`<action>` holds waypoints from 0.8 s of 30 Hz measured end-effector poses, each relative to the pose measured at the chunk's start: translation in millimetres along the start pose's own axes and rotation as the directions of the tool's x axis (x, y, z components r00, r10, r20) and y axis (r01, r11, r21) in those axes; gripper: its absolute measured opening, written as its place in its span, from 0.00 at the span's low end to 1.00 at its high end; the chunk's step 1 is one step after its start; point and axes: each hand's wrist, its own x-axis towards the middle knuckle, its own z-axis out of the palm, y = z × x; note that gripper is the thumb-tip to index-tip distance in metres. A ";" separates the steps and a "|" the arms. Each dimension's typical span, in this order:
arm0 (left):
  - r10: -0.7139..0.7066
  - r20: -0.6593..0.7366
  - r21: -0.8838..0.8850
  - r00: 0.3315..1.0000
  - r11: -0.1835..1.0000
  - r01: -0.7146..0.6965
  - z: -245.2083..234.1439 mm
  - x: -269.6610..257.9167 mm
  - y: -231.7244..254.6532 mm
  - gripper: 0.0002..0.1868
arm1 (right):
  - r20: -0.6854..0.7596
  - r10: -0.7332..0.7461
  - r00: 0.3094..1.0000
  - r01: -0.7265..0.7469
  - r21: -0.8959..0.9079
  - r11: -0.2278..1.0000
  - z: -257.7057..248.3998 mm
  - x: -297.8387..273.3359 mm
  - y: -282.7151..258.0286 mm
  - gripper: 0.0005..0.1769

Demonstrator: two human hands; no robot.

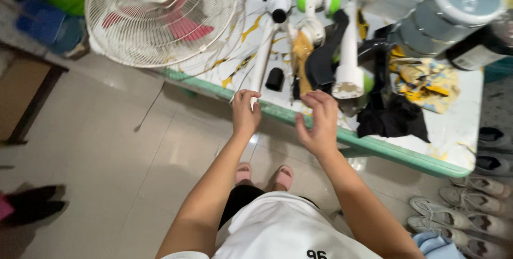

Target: The person disassembles a small handheld fan by removing its blades and separating the housing, then reassembles it. They also detach the front grille from a larger standing fan, remove the power cord, and place the components on a cluttered table.

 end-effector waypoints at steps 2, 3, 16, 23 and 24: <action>-0.141 0.049 0.078 0.989 0.987 0.137 -6.0 -6.1 -29.4 0.16 | 0.074 -0.054 0.996 0.050 0.049 0.998 25.3 0.4 -11.5 0.23; -0.205 0.074 0.112 0.976 0.974 0.196 -8.5 -6.4 -41.0 0.17 | 0.137 -0.042 0.990 0.030 0.085 0.996 37.4 -1.0 -14.5 0.22; -0.113 0.335 0.250 0.935 0.968 0.028 -10.7 13.9 -95.8 0.25 | 0.819 0.487 0.304 -0.784 -0.075 0.616 189.2 -98.1 21.1 0.21; -0.188 0.660 -0.432 0.727 0.697 0.572 -27.4 58.0 -79.5 0.23 | 0.737 0.675 0.008 -0.913 -0.271 0.306 236.5 -93.7 -27.5 0.63; -0.241 0.793 -0.422 0.560 0.446 0.789 -36.0 68.0 -70.5 0.25 | 0.720 0.693 0.022 -0.928 -0.243 0.282 242.5 -93.1 -30.4 0.59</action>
